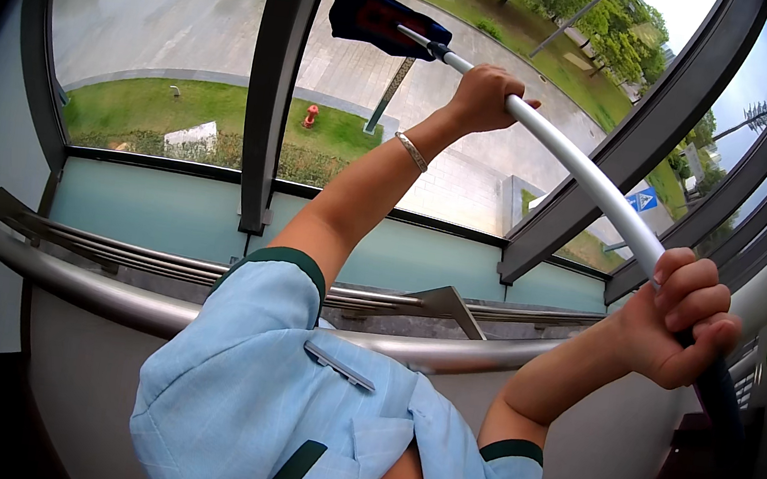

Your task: The person is cleaning glass window panes using a long-handled scrubber tool in a building corridor.

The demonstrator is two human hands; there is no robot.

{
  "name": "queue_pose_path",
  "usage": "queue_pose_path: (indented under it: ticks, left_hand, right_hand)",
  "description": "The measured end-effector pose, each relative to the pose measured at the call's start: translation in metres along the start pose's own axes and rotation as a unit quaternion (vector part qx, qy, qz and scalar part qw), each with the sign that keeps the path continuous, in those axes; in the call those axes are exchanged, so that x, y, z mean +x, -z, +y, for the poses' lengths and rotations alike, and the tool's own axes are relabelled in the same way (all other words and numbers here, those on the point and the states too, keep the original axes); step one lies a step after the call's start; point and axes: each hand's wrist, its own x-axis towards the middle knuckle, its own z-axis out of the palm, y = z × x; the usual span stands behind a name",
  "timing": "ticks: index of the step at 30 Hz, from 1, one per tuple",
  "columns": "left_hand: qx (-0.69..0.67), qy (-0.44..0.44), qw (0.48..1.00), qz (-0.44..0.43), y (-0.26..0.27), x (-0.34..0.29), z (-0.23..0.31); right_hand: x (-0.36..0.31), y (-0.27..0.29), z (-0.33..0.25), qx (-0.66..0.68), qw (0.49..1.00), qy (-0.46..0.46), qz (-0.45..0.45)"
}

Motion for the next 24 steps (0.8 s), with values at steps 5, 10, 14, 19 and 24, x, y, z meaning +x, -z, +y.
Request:
queue_pose_path:
  ticks: [5,10,14,19,24]
  left_hand:
    - [-0.007,0.061,0.998,0.015,0.004,-0.016,-0.007]
    - [-0.007,0.101,0.993,0.058,0.005,-0.047,-0.017]
    - [-0.013,0.153,0.987,0.057,-0.001,-0.092,-0.030]
    - [0.017,0.218,0.975,0.020,0.003,-0.174,-0.080]
    - [0.066,0.380,0.921,-0.059,0.001,-0.262,-0.113]
  right_hand:
    - [0.007,-0.012,0.004,0.007,0.999,-0.028,-0.025]
    - [0.012,-0.027,0.025,0.056,0.993,-0.079,-0.070]
    - [-0.004,-0.043,0.057,0.090,0.986,-0.116,-0.076]
    - [-0.054,-0.088,0.111,0.146,0.967,-0.209,-0.016]
    - [-0.114,-0.112,0.159,0.056,0.932,-0.350,-0.072]
